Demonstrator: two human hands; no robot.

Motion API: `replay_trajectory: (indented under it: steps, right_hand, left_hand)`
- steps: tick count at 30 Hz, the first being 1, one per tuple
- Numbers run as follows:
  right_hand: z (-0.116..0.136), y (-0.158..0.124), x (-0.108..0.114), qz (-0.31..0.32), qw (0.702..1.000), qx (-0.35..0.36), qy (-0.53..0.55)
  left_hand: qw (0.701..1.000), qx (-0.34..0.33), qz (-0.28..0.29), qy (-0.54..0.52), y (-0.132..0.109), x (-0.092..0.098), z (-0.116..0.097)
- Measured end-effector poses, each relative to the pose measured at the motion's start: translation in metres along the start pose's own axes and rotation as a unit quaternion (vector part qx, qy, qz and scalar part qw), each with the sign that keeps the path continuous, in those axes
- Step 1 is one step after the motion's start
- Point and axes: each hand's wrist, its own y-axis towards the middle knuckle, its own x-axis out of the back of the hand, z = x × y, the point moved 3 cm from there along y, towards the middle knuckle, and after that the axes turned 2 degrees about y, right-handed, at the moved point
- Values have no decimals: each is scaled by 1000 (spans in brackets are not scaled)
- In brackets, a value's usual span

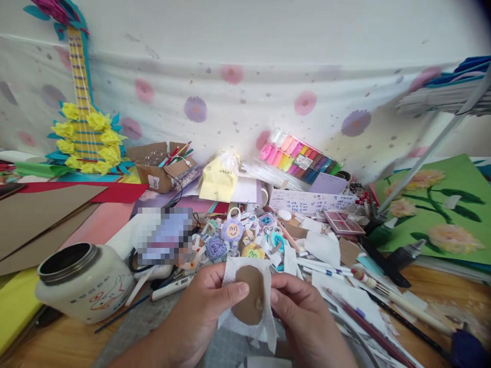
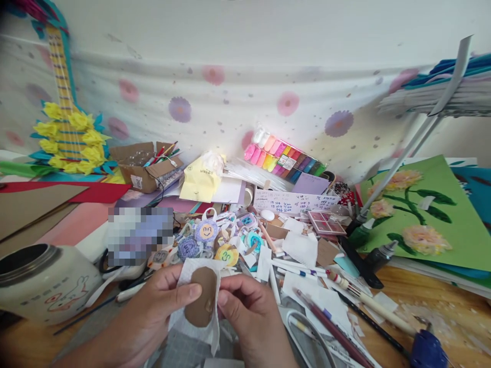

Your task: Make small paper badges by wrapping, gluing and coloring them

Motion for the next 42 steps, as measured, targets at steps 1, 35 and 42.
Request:
replay_trajectory:
  steps: [1, 35, 42]
  right_hand:
    - [1, 0, 1, -2, 1000, 9, -11]
    - [0, 0, -4, -48, 995, 42, -70]
    - [4, -3, -4, -35, 998, 31, -29]
  left_hand:
    - [1000, 2, -6, 6, 0, 1, 0]
    - [959, -61, -13, 276, -5, -6, -4]
    - [960, -53, 0, 276, -4, -6, -3]
